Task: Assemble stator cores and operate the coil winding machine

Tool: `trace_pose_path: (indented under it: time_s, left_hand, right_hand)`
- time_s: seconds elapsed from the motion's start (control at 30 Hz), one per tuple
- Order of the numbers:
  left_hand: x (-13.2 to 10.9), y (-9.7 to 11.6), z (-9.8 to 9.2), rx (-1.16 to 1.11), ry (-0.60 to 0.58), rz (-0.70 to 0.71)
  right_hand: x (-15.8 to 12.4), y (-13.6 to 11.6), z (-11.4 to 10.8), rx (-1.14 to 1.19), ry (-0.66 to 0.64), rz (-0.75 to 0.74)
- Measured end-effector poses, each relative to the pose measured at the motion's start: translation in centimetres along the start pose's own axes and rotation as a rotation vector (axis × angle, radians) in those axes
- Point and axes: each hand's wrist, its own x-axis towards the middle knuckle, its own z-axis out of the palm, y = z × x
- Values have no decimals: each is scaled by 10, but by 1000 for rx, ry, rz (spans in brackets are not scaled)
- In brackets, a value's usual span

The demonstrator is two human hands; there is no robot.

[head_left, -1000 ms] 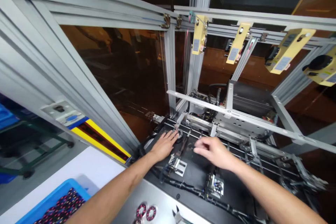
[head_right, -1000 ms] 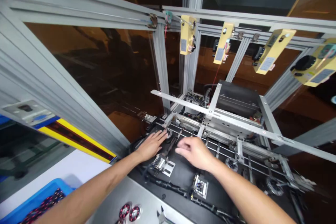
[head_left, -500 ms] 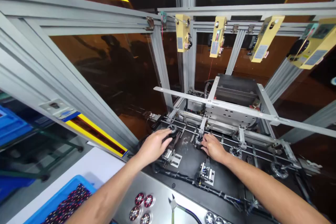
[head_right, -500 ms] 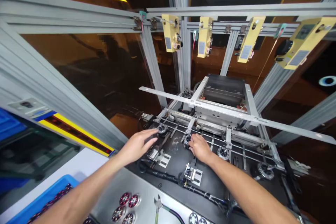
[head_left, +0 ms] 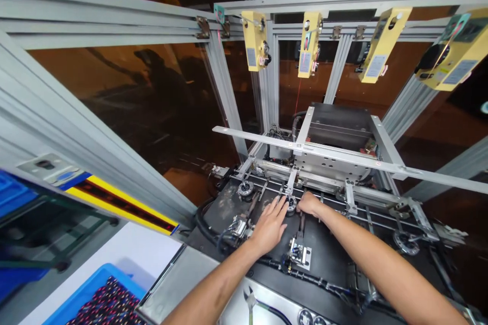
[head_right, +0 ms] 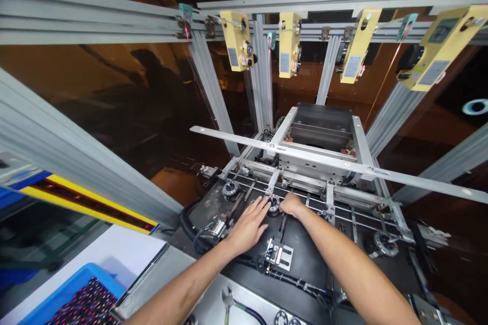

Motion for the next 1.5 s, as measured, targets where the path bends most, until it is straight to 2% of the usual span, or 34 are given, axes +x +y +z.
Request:
trace_pose_path:
  time_s: [0.1, 0.17, 0.4, 0.5, 0.6, 0.67, 0.77, 0.83, 0.93, 1.03, 1.1, 1.2, 1.33, 1.4, 1.5]
  left_hand:
    - [6, 0, 7, 26, -48, -8]
    - [8, 0, 8, 46, -78, -16]
    - [10, 0, 9, 98, -155, -19]
    - [11, -1, 9, 119, -174, 0]
    - [12, -2, 8, 142, -179, 10]
    - [12, -2, 7, 155, -177, 13]
    - [11, -3, 7, 162, -169, 17]
    - [10, -3, 6, 159, -161, 20]
    - [9, 0, -4, 153, -147, 22]
    - [12, 16, -23, 153, -114, 20]
    - [19, 36, -35, 154, -92, 28]
    - [35, 76, -41, 154, -116, 79]
    - [56, 121, -22, 153, -266, 156]
    - [61, 133, -8, 153, -356, 176]
    - [64, 141, 9, 168, -468, 167]
  right_hand:
    - [11, -4, -1, 32, -12, 96]
    - [12, -5, -4, 70, -2, 106]
    - [2, -1, 3, 219, -67, 36]
    - [3, -6, 7, 207, -54, 19]
    - [-6, -18, 1, 149, -29, -36]
    - [-23, -24, -13, 101, -5, -109]
    - [-66, -15, -51, 26, -8, -274]
    - [-97, 6, -85, -33, -22, -356]
    - [-129, 57, -130, -132, 66, -342]
    - [-137, 107, -147, -231, 190, -307]
    - [-135, 128, -139, -273, 219, -364]
    - [-128, 137, -116, -299, 206, -495]
    - [-121, 133, -97, -316, 190, -533]
    - [-117, 134, -97, -315, 203, -472]
    - [-102, 136, -102, -309, 200, -295]
